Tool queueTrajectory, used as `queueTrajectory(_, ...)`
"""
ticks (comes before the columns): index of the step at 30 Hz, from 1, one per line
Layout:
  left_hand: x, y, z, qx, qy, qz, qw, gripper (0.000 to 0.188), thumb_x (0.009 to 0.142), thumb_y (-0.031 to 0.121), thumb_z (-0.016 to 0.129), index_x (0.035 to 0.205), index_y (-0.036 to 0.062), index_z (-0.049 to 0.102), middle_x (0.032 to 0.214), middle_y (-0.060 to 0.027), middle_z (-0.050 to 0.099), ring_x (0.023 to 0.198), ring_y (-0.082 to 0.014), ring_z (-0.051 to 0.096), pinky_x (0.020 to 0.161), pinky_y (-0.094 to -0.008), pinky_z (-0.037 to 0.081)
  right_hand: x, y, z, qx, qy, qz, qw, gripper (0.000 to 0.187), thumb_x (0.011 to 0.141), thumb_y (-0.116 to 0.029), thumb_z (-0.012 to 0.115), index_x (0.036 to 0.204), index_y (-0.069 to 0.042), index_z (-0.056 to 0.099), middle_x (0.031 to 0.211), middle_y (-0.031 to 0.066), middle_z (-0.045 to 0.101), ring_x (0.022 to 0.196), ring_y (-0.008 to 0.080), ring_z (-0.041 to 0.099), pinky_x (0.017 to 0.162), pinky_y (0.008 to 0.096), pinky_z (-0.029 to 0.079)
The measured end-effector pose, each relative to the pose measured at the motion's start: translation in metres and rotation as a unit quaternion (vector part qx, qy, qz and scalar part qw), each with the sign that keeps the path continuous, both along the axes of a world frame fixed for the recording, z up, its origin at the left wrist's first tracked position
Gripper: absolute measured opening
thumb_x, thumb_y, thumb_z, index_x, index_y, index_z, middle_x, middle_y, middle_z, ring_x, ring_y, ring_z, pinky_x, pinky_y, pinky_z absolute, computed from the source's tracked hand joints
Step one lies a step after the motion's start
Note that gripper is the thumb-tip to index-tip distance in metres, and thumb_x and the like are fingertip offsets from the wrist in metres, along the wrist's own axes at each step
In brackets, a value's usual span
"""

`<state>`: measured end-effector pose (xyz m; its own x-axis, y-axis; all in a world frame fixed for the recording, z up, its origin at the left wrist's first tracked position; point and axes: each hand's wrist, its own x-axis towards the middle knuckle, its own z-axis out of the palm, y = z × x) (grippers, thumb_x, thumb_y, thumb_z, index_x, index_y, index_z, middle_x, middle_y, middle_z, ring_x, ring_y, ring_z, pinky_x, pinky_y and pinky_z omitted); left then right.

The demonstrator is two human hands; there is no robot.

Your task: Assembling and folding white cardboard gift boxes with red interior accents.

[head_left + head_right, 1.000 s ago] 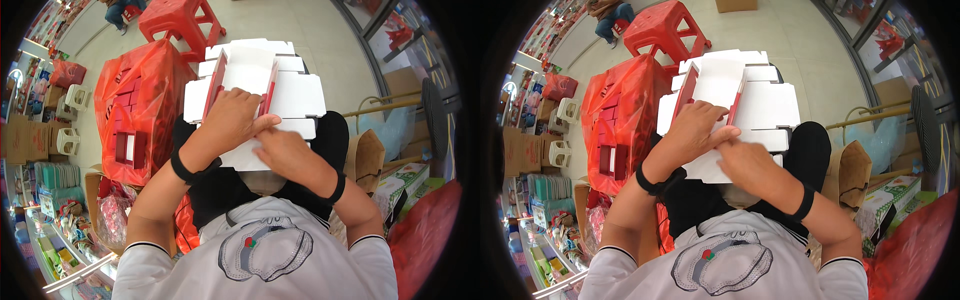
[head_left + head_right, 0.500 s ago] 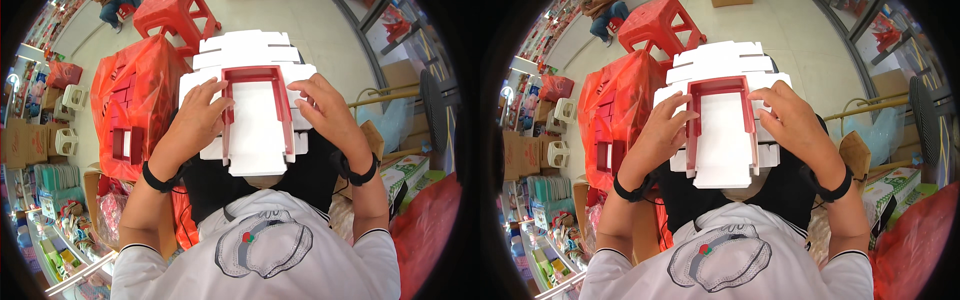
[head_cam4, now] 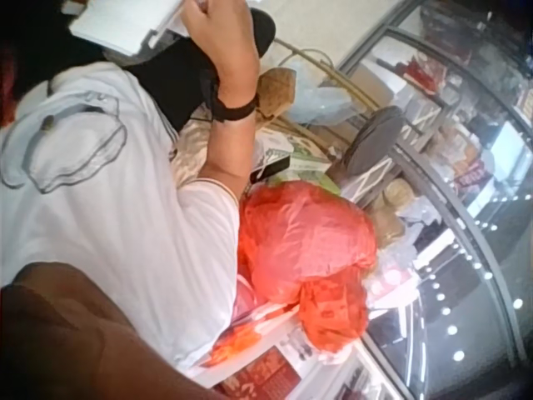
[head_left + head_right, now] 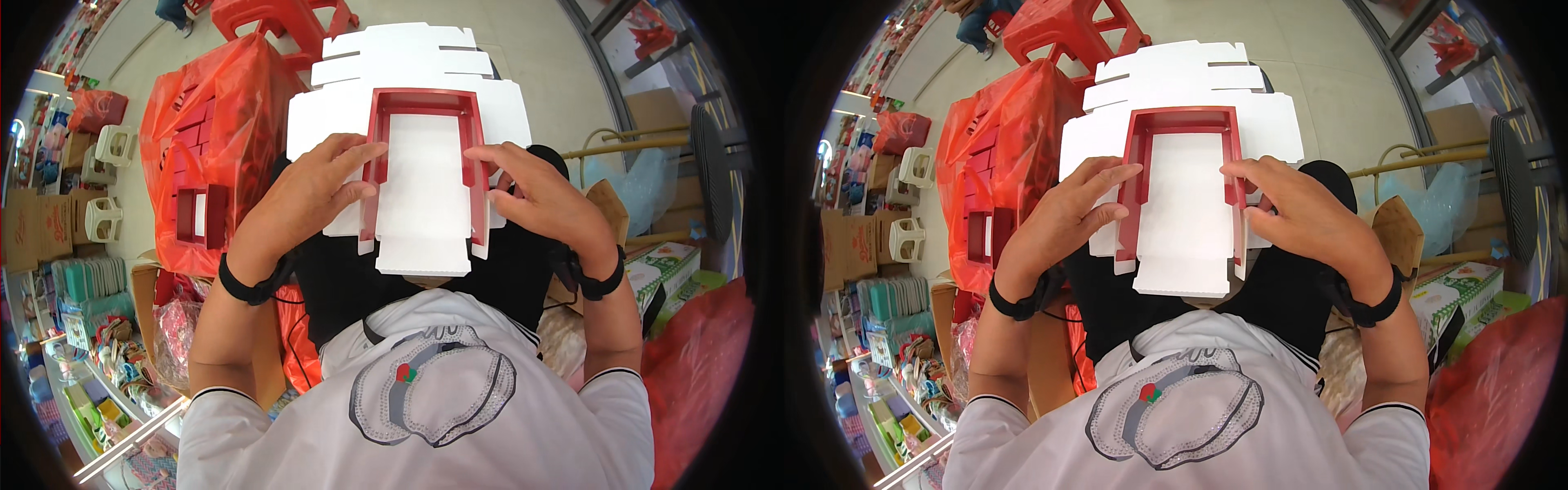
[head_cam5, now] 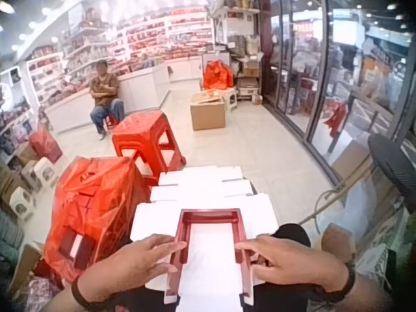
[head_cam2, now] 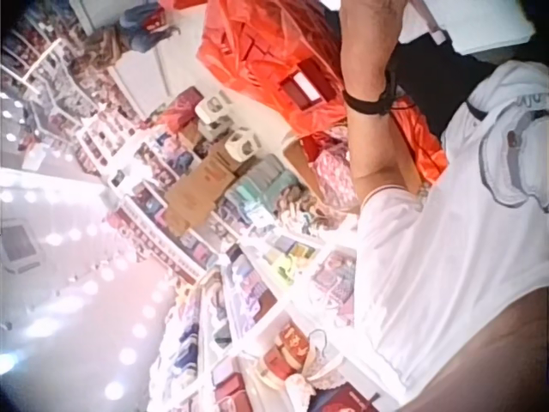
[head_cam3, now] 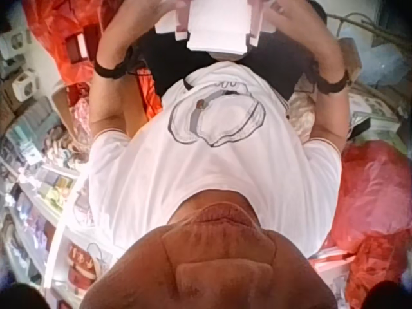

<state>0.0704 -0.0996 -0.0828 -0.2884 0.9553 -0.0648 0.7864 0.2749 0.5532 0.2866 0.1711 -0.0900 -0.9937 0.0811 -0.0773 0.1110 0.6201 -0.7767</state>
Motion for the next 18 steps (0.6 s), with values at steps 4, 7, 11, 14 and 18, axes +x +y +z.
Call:
queueTrajectory(4, 0.004, -0.003, 0.0, 0.001, -0.021, -0.005, 1.0, 0.056, 0.105, 0.012, 0.065, 0.158, 0.0153, 0.049, 0.147, -0.0149, 0.055, 0.119, -0.0338, 0.065, 0.099, -0.043, 0.056, -0.001, -0.008, 0.004, 0.0, -0.012, -0.024, 1.0, 0.05, 0.091, -0.01, 0.064, 0.141, -0.008, 0.059, 0.12, 0.0178, 0.068, 0.093, 0.0327, 0.067, 0.085, 0.0397, 0.056)
queueTrajectory(7, 0.007, -0.006, 0.001, 0.031, -0.006, -0.026, 0.999, 0.056, 0.104, 0.009, 0.063, 0.158, 0.0124, 0.047, 0.148, -0.0148, 0.055, 0.119, -0.0343, 0.065, 0.1, -0.0427, 0.056, -0.002, -0.013, 0.004, 0.064, -0.017, -0.026, 0.997, 0.048, 0.091, -0.013, 0.063, 0.139, -0.006, 0.059, 0.12, 0.021, 0.068, 0.1, 0.0398, 0.069, 0.088, 0.0448, 0.056)
queueTrajectory(11, 0.01, -0.006, 0.004, 0.019, -0.016, -0.013, 1.0, 0.062, 0.1, 0.007, 0.064, 0.159, 0.0121, 0.046, 0.148, -0.0158, 0.056, 0.119, -0.0355, 0.065, 0.101, -0.0428, 0.055, -0.002, -0.021, 0.006, 0.112, -0.02, -0.016, 0.993, 0.049, 0.088, -0.013, 0.06, 0.137, -0.005, 0.059, 0.118, 0.0224, 0.067, 0.104, 0.0439, 0.067, 0.09, 0.0489, 0.055)
queueTrajectory(14, 0.013, -0.005, 0.003, -0.002, -0.007, 0.008, 1.0, 0.067, 0.095, 0.006, 0.064, 0.159, 0.0122, 0.046, 0.148, -0.0164, 0.056, 0.121, -0.0365, 0.065, 0.101, -0.0431, 0.055, -0.001, -0.021, 0.009, 0.135, -0.034, -0.019, 0.99, 0.05, 0.087, -0.012, 0.059, 0.136, -0.005, 0.059, 0.115, 0.0222, 0.067, 0.104, 0.0436, 0.067, 0.089, 0.0495, 0.055)
queueTrajectory(18, 0.016, -0.003, 0.001, 0.014, 0.043, 0.004, 0.999, 0.06, 0.091, 0.006, 0.068, 0.149, 0.0108, 0.054, 0.146, -0.0182, 0.058, 0.12, -0.0377, 0.066, 0.099, -0.0436, 0.056, -0.003, -0.023, 0.012, 0.151, -0.04, -0.02, 0.988, 0.046, 0.086, -0.012, 0.059, 0.132, -0.004, 0.06, 0.112, 0.0217, 0.067, 0.101, 0.0435, 0.067, 0.089, 0.0504, 0.055)
